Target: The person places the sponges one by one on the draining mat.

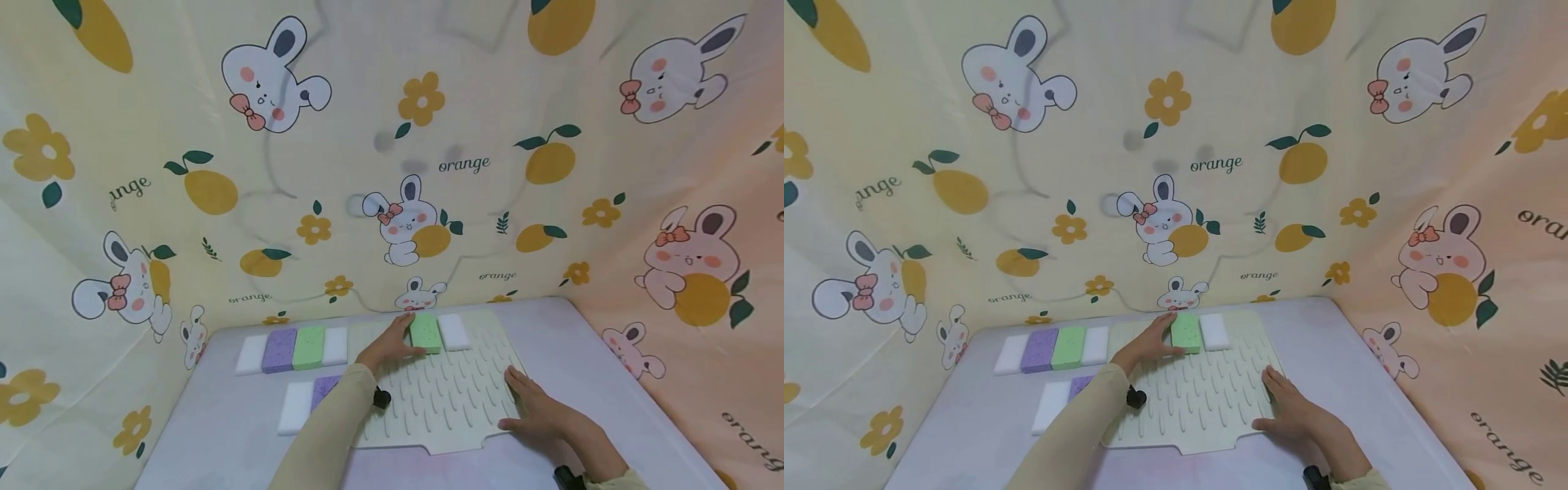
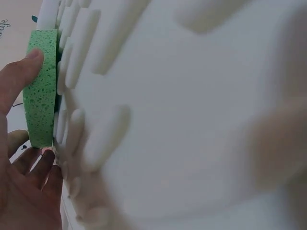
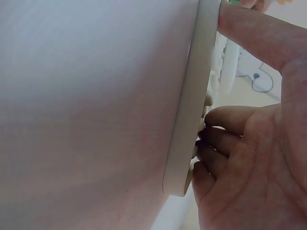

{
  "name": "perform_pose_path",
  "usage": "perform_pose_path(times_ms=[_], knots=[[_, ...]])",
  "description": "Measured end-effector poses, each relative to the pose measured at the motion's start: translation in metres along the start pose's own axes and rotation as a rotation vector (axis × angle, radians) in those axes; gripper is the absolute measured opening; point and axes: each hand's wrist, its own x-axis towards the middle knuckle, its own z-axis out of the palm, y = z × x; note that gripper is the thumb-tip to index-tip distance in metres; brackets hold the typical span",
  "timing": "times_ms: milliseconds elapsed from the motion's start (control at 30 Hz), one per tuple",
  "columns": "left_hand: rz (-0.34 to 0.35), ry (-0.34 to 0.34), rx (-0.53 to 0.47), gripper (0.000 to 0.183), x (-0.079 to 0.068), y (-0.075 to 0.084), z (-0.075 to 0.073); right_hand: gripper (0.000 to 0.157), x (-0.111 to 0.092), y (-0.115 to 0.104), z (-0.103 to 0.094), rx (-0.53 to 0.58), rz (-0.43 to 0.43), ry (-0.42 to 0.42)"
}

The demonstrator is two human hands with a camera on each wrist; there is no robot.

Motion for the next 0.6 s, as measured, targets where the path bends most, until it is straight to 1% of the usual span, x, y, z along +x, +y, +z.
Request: perform_pose_path(times_ms=[167,233,300,433,500,600], knots=[[-0.009,0.0,-0.03,0.104,-0.004,-0.005,0.003,0.114,0.001,0.001,0.002,0.011,-0.015,-0.003],[-0.008,-0.004,-0.019,0.104,-0.008,-0.009,0.003,0.114,0.002,0.001,0.004,0.015,-0.013,-0.007],[0.003,-0.007,0.016,0.105,-0.01,-0.011,0.003,0.114,0.002,0.0,0.005,0.013,-0.002,-0.011],[0.042,-0.004,0.084,0.106,-0.016,-0.013,-0.003,0.114,0.002,0.0,0.005,0.007,0.013,-0.01],[0.054,0.003,0.092,0.104,-0.018,-0.014,-0.007,0.115,0.002,0.0,0.004,0.004,0.021,-0.005],[0.053,0.004,0.092,0.101,-0.023,-0.014,-0.013,0.115,0.001,-0.002,0.002,0.0,0.027,0.003]])
